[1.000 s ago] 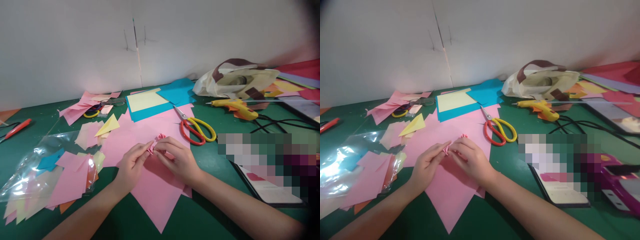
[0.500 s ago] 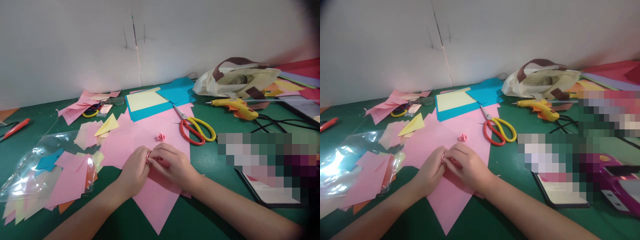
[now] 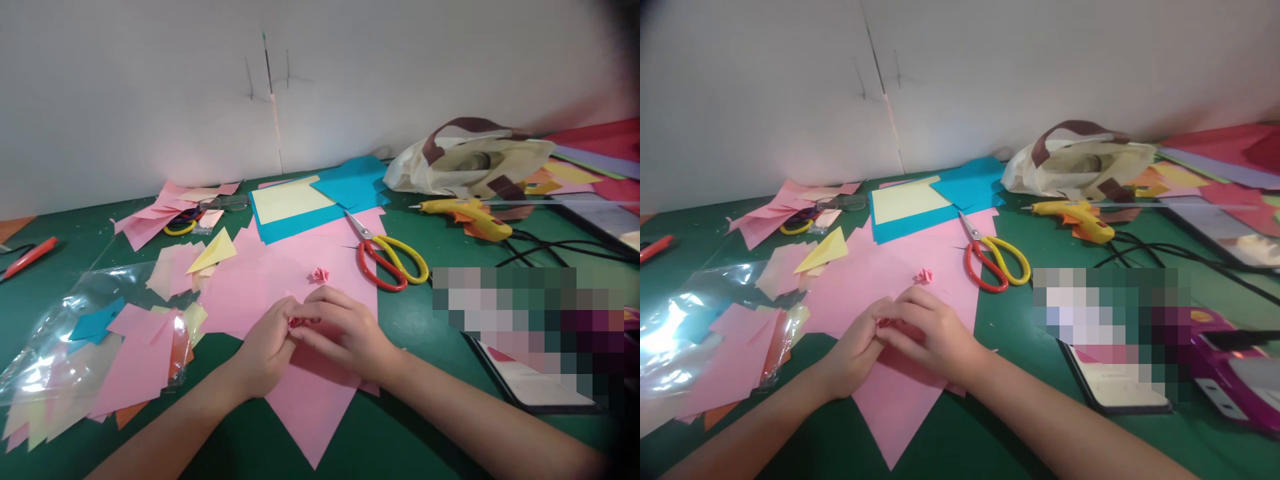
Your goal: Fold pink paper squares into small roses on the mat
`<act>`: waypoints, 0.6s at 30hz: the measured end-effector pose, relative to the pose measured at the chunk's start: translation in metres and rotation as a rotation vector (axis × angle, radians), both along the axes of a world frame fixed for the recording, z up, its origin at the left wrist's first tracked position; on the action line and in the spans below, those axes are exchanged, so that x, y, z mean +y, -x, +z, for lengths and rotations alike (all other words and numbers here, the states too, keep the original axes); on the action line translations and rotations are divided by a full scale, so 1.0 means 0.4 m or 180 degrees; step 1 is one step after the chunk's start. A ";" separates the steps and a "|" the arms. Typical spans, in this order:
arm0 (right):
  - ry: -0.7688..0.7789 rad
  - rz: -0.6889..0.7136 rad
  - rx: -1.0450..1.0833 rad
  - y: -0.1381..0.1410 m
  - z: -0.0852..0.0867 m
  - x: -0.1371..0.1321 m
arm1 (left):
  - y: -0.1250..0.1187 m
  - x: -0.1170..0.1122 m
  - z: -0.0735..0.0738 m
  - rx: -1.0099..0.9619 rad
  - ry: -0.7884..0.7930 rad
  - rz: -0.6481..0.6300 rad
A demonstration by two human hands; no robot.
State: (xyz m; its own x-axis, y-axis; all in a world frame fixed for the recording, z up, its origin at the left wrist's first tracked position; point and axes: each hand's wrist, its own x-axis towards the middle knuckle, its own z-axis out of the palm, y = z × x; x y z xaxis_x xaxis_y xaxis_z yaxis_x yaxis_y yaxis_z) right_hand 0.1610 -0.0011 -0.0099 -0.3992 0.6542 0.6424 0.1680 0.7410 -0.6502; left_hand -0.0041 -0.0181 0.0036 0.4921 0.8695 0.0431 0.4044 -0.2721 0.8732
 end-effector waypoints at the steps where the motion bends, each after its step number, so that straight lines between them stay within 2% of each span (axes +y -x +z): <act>1: -0.0019 0.0015 0.0038 0.000 -0.001 0.000 | 0.000 0.000 0.000 0.0034 0.0020 0.0001; 10: 0.0018 -0.0052 0.0131 0.002 -0.003 0.006 | -0.001 0.005 -0.008 -0.0067 0.0151 0.0184; 18: 0.0438 -0.0362 0.0341 -0.001 0.002 0.016 | -0.010 0.019 -0.004 -0.0381 0.0083 0.0470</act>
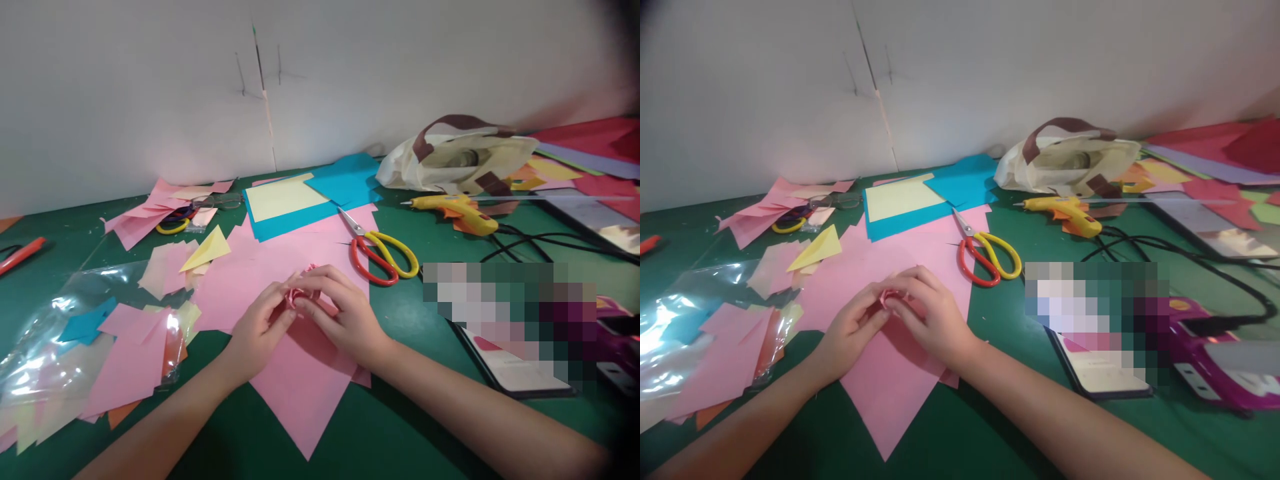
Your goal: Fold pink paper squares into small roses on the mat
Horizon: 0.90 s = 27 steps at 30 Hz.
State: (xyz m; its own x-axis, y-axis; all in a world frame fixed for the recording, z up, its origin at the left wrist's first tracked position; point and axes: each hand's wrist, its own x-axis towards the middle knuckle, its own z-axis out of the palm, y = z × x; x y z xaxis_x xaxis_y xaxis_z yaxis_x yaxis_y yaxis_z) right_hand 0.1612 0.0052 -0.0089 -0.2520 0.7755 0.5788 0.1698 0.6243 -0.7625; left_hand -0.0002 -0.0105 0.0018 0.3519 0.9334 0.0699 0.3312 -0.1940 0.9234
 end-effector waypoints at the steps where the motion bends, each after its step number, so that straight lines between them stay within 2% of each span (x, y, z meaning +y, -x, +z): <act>1: 0.0088 -0.0046 0.0015 0.000 0.001 0.001 | 0.001 0.001 0.001 -0.0008 0.0016 0.0080; 7: 0.0453 -0.0116 -0.0029 -0.002 -0.003 0.002 | 0.002 0.002 0.007 -0.0183 0.0361 0.0547; 17: 0.0030 0.0081 -0.0077 -0.006 -0.020 0.007 | -0.003 0.005 0.022 -0.0553 0.0544 0.0437; 22: 0.0260 0.0003 -0.0043 -0.005 -0.011 0.001 | -0.001 0.004 0.018 -0.0909 0.0734 0.0506; 27: 0.0389 -0.0087 0.0137 -0.003 -0.005 0.002 | 0.000 0.007 0.024 -0.0895 0.0531 0.0540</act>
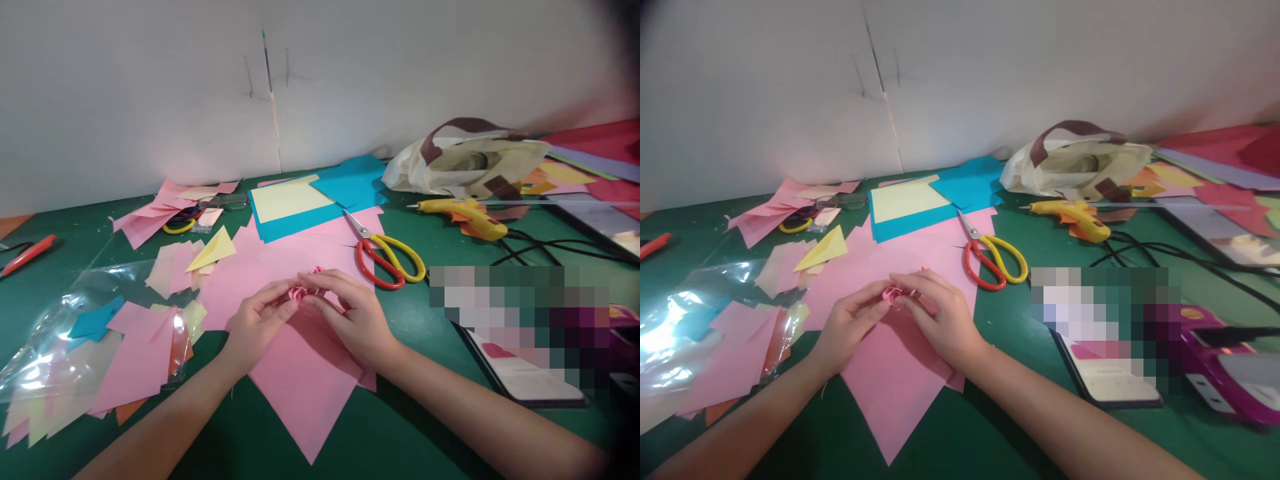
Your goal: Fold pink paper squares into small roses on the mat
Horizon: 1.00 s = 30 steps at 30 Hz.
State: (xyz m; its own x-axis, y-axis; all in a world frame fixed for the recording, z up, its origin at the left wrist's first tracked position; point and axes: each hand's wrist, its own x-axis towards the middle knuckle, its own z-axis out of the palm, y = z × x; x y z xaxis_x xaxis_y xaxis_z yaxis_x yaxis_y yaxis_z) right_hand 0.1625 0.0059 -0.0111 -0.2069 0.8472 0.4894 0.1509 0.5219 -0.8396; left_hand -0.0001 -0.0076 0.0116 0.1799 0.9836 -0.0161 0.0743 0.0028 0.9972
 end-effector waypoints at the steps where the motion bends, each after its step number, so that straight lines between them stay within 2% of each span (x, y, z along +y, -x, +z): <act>1: 0.0053 -0.0024 0.0026 0.001 0.001 0.000 | 0.000 0.000 0.001 0.0029 -0.0034 0.0008; 9: 0.0343 -0.0159 -0.0134 0.003 0.008 0.001 | -0.003 -0.001 0.004 0.0043 0.0418 0.0456; 14: 0.0354 -0.0118 -0.0193 0.004 0.014 -0.002 | -0.007 0.000 0.010 0.0107 0.0453 0.0514; 19: 0.0606 -0.0081 -0.0248 0.005 0.020 -0.002 | -0.003 -0.002 0.009 0.0189 0.0478 0.0549; 24: 0.0891 -0.0027 0.0019 0.004 0.014 -0.002 | -0.001 -0.002 0.001 0.0095 0.0504 0.0596; 30: 0.0672 -0.0023 0.0053 0.002 0.012 0.000 | 0.001 -0.003 -0.001 0.0223 0.0340 0.0501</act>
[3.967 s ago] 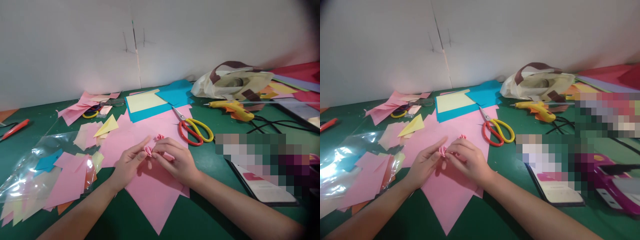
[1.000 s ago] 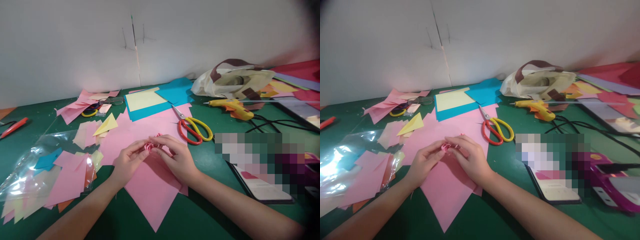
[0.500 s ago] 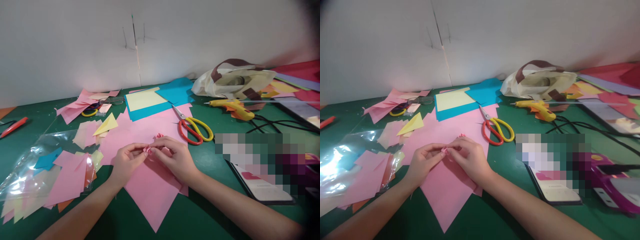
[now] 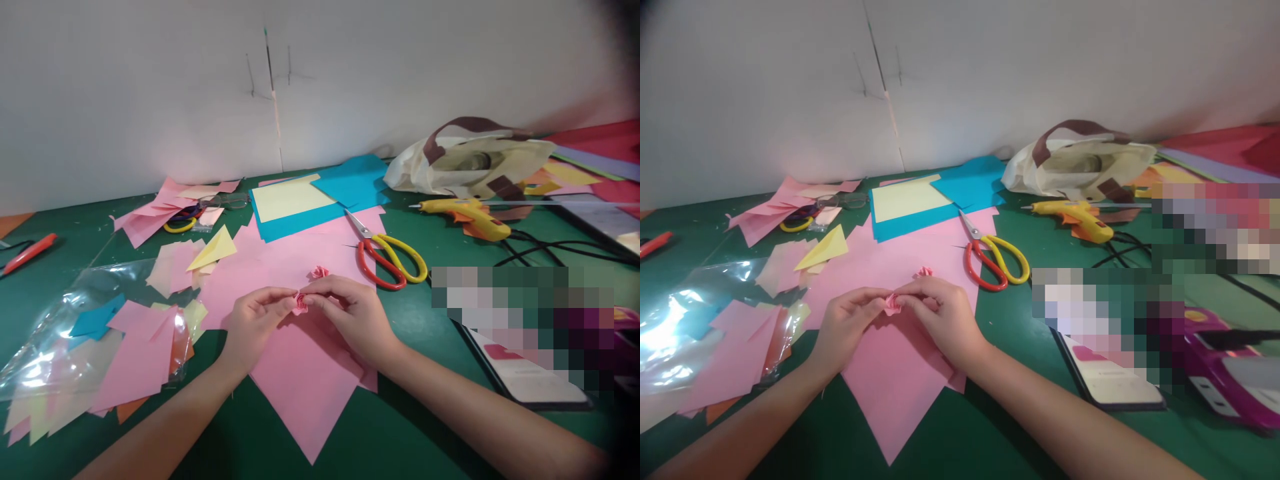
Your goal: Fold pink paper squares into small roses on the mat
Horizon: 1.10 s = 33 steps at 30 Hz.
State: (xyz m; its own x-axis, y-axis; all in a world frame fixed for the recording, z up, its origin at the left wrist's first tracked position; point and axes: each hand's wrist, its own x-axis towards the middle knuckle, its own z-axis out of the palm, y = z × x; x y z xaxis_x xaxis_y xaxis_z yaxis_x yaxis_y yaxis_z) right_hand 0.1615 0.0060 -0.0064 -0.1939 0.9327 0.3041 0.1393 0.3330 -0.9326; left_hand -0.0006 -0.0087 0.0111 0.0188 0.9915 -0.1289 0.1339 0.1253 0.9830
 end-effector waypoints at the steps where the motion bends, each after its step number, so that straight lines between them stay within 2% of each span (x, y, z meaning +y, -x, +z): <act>1: -0.0065 -0.0001 -0.0041 -0.001 -0.001 0.001 | 0.000 -0.001 0.001 -0.0004 0.0006 -0.0016; 8: -0.0164 -0.0038 -0.0235 0.000 -0.003 0.003 | -0.003 -0.001 0.002 -0.0015 0.0024 0.0068; 15: -0.0179 -0.0236 -0.0213 -0.002 -0.007 0.002 | -0.009 0.000 0.005 -0.0140 0.0119 -0.0020; 18: -0.0461 -0.0615 -0.0403 -0.009 -0.015 0.010 | -0.009 0.000 0.008 0.0001 -0.0057 0.0006; 21: -0.0496 -0.0936 -0.0849 -0.015 -0.028 0.022 | -0.005 0.002 0.006 0.0115 -0.0170 0.0013; 25: -0.0391 -0.0718 -0.1238 -0.017 -0.040 0.029 | 0.001 0.006 -0.005 0.0085 -0.0037 0.0132; 30: -0.0141 -0.0530 -0.1020 -0.014 -0.024 0.021 | -0.002 0.009 -0.005 -0.0151 0.0135 0.0177; 33: -0.0326 -0.0221 -0.0892 -0.012 -0.010 0.012 | -0.007 0.007 0.001 -0.0212 0.0110 0.0121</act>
